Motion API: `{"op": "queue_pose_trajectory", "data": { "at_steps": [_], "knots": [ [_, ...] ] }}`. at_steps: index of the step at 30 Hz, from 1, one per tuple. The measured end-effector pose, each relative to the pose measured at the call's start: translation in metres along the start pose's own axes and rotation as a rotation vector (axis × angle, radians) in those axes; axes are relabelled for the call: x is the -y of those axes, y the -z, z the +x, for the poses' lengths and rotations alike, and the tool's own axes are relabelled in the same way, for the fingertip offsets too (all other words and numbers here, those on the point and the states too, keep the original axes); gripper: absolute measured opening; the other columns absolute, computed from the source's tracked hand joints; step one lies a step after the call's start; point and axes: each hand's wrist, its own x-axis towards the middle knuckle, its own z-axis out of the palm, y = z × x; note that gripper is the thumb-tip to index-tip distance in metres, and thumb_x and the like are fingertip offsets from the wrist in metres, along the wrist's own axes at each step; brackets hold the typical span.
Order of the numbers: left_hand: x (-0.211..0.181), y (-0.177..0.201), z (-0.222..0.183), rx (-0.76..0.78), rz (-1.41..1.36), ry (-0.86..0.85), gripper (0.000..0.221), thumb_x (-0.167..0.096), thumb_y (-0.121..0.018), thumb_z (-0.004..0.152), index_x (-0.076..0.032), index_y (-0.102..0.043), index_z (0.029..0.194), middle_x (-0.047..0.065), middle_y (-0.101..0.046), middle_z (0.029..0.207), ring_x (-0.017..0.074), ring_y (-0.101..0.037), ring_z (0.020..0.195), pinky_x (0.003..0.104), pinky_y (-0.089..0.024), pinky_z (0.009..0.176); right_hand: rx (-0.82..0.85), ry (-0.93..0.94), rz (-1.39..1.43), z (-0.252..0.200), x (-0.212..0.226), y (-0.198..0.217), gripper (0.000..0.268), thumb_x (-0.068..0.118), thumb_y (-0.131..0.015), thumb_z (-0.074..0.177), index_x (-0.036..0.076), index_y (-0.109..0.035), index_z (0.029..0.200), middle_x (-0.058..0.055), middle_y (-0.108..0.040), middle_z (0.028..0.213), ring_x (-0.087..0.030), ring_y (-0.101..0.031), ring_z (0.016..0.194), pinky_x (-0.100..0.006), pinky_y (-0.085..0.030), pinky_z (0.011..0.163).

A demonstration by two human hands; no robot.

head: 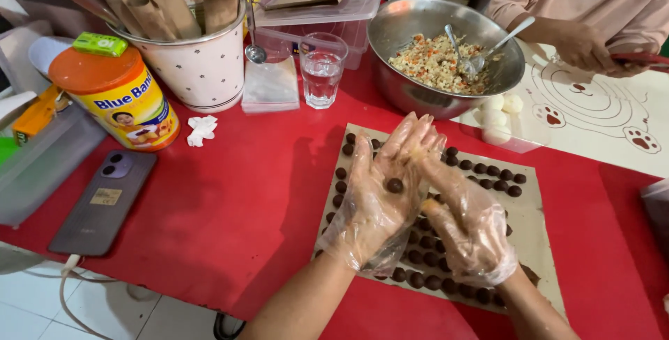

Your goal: Shaping small portions of filling into balls and arranging them on a tray

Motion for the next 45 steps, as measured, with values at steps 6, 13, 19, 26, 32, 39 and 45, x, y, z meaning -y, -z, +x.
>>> {"op": "queue_pose_trajectory", "data": {
  "at_steps": [6,13,19,26,32,39,45],
  "knots": [
    [0.005,0.010,0.006,0.089,0.270,-0.029,0.088,-0.065,-0.038,0.100,0.000,-0.031,0.159,0.026,-0.029,0.165,0.0394,-0.026,0.155,0.051,-0.018,0.130,0.205,0.157,-0.008,-0.004,0.000,-0.008,0.058,0.041,-0.045,0.105,0.007,-0.044,0.152,-0.019,-0.046,0.159,-0.035,-0.051,0.146,-0.047,-0.045,0.119],
    [-0.011,0.011,0.006,0.131,0.238,-0.055,0.087,-0.066,-0.036,0.099,-0.005,-0.031,0.161,0.019,-0.029,0.168,0.0397,-0.026,0.156,0.052,-0.018,0.131,0.138,0.345,-0.154,-0.006,0.012,-0.016,0.058,0.046,-0.035,0.109,0.007,-0.043,0.151,-0.020,-0.053,0.151,-0.036,-0.062,0.135,-0.051,-0.059,0.108],
    [0.000,0.003,0.003,0.102,0.251,0.010,0.088,-0.070,-0.030,0.100,-0.003,-0.036,0.156,0.022,-0.032,0.165,0.0411,-0.026,0.155,0.058,-0.017,0.129,0.110,0.272,-0.304,-0.006,-0.004,-0.017,0.065,0.052,-0.034,0.105,0.010,-0.041,0.153,-0.019,-0.055,0.151,-0.040,-0.060,0.136,-0.049,-0.060,0.103],
    [-0.004,0.015,0.007,0.124,0.222,0.016,0.088,-0.073,-0.024,0.101,-0.008,-0.033,0.160,0.018,-0.030,0.167,0.0427,-0.028,0.153,0.055,-0.021,0.128,0.120,0.221,-0.131,-0.011,0.007,-0.022,0.064,0.051,-0.025,0.110,0.006,-0.042,0.152,-0.024,-0.053,0.151,-0.045,-0.056,0.139,-0.057,-0.056,0.106],
    [0.010,-0.013,-0.006,-0.102,-0.084,-0.054,0.086,-0.069,-0.040,0.105,0.003,-0.054,0.148,0.031,-0.052,0.149,0.0407,-0.065,0.120,0.047,-0.062,0.093,-0.104,0.020,-0.058,0.006,0.005,-0.001,0.053,0.040,-0.042,0.105,0.004,-0.058,0.142,-0.026,-0.063,0.138,-0.043,-0.064,0.120,-0.055,-0.056,0.095],
    [-0.001,0.007,0.004,0.020,0.223,0.032,0.090,-0.071,-0.040,0.097,-0.007,-0.035,0.160,0.020,-0.033,0.166,0.0387,-0.034,0.150,0.053,-0.026,0.124,0.108,0.152,-0.148,0.002,0.005,-0.012,0.055,0.047,-0.028,0.111,0.015,-0.043,0.152,-0.017,-0.054,0.153,-0.037,-0.062,0.135,-0.043,-0.068,0.083],
    [-0.004,-0.001,-0.001,0.012,0.265,-0.080,0.082,-0.062,-0.040,0.100,-0.003,-0.040,0.156,0.021,-0.039,0.163,0.0388,-0.036,0.151,0.051,-0.027,0.127,0.117,0.375,-0.208,-0.005,0.014,-0.019,0.057,0.043,-0.044,0.106,0.002,-0.049,0.146,-0.020,-0.057,0.146,-0.034,-0.061,0.135,-0.050,-0.054,0.113]
  ]
}}
